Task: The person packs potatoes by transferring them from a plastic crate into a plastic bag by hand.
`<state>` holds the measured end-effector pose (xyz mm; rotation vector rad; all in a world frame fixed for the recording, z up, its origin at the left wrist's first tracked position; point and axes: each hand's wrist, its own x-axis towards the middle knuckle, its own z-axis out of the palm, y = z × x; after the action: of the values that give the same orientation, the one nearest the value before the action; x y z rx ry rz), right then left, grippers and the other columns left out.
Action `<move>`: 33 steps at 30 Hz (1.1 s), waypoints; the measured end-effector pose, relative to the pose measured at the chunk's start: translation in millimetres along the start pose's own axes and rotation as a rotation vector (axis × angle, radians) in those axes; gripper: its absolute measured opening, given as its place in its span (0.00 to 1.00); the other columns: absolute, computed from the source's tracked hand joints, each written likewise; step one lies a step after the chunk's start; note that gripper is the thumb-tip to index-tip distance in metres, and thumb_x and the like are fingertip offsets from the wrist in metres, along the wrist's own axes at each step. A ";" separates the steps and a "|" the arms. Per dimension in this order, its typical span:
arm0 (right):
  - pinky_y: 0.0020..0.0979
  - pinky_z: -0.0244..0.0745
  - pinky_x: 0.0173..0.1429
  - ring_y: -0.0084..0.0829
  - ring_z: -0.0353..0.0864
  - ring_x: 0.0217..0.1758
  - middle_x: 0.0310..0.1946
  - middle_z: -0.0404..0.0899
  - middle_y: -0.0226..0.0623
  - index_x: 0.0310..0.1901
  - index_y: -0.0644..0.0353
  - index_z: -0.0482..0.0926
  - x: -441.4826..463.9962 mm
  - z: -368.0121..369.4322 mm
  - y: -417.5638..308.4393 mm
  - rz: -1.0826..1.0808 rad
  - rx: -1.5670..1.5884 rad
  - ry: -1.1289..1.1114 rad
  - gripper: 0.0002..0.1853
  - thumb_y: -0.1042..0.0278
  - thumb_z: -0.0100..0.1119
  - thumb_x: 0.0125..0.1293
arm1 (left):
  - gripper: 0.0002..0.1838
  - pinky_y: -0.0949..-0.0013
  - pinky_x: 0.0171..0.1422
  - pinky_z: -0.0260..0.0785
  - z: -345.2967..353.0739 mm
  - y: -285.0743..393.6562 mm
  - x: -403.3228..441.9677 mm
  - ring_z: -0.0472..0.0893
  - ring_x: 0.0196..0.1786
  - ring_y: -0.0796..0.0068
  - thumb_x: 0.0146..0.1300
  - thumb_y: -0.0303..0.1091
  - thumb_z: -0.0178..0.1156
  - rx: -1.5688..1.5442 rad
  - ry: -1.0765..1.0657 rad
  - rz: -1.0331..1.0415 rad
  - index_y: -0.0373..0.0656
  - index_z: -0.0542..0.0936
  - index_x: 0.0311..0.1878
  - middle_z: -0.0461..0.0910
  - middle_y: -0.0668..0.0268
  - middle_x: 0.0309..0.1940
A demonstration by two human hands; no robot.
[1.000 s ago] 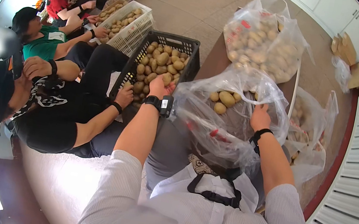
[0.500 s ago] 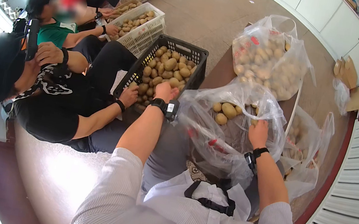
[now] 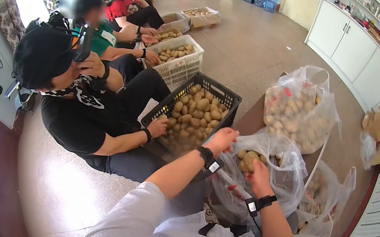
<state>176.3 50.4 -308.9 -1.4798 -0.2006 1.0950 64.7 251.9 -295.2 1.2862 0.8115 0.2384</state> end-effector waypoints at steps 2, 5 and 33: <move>0.23 0.64 0.24 0.19 0.69 0.21 0.28 0.76 0.28 0.49 0.56 0.77 -5.5 15.8 -14.2 0.005 -0.019 -0.046 0.19 0.48 0.48 0.75 | 0.20 0.70 0.21 0.66 8.3 15.1 -14.7 0.77 0.23 0.73 0.69 0.45 0.53 0.066 -0.041 -0.042 0.37 0.75 0.51 0.81 0.60 0.44; 0.23 0.65 0.25 0.20 0.69 0.21 0.25 0.74 0.29 0.51 0.57 0.75 3.4 20.1 -18.9 -0.071 -0.054 -0.134 0.20 0.48 0.49 0.75 | 0.22 0.71 0.22 0.68 15.5 19.6 -24.3 0.79 0.25 0.72 0.71 0.49 0.52 0.146 -0.122 -0.096 0.36 0.74 0.51 0.80 0.60 0.42; 0.42 0.75 0.53 0.44 0.73 0.54 0.57 0.73 0.35 0.56 0.52 0.77 21.4 14.2 39.8 -0.952 -1.464 -0.002 0.22 0.73 0.55 0.58 | 0.12 0.62 0.33 0.78 -84.5 -42.9 35.1 0.80 0.33 0.61 0.67 0.30 0.50 -0.565 0.446 -0.006 0.39 0.73 0.51 0.76 0.56 0.40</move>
<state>159.6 64.3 -351.0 -2.1551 -1.7768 -0.0073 22.8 323.3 -353.1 0.7007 1.0294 0.7141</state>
